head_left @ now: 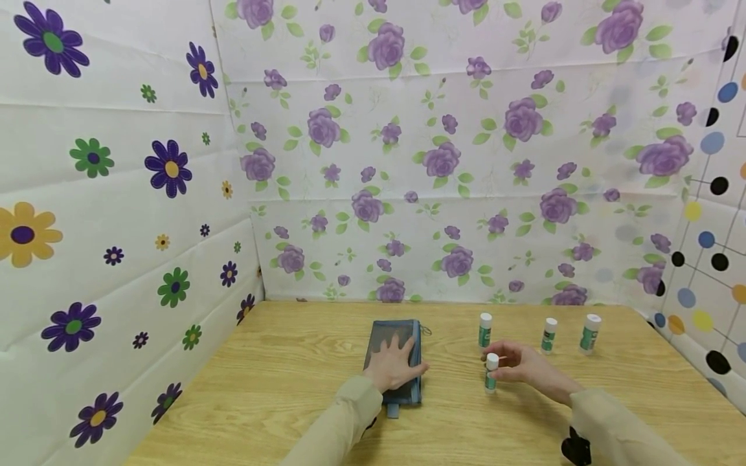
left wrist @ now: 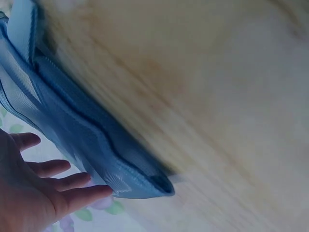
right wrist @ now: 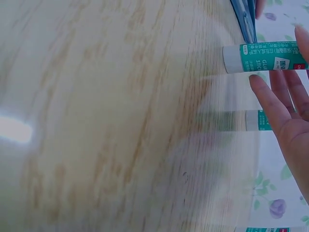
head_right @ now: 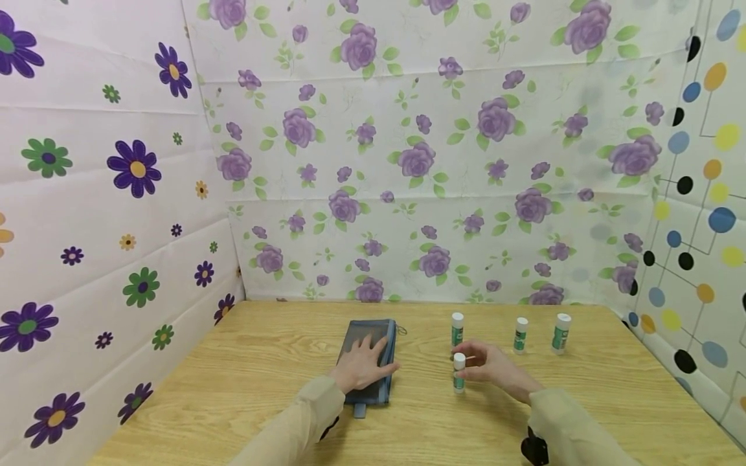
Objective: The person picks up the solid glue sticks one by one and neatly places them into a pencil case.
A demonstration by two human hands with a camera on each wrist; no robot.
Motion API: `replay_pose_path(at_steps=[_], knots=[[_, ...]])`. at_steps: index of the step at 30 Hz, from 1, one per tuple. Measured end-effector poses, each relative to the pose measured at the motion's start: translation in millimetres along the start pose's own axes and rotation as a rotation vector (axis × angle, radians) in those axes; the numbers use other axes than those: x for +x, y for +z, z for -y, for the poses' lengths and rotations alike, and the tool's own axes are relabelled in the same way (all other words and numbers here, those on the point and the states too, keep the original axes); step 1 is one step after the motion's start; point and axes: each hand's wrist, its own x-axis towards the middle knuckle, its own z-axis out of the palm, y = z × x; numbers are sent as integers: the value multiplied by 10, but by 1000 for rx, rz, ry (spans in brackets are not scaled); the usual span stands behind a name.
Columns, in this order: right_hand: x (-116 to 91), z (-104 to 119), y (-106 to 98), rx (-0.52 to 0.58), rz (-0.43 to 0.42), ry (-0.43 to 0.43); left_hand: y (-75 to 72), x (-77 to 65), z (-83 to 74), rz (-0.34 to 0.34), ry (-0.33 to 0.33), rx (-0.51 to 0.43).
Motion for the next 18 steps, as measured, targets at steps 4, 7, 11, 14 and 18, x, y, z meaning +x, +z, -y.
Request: replay_pose_path(at_steps=[4,7,11,14,18], knots=[[2,-14,4,14,3,-5,-9,-7,-3,11,-5,-17],[4,-20,8,20,1,-13,-26,-17,-2,25,-7,-52],[5,-20,11,26,-3,-12,-29,-16,11,33,-7,-107],[6,-22,12,24,-7,-8,-20,-9,19,28,-7,-144],[6,-27,14,20,-14,-3,-18,-12,23,20,-10,-199]])
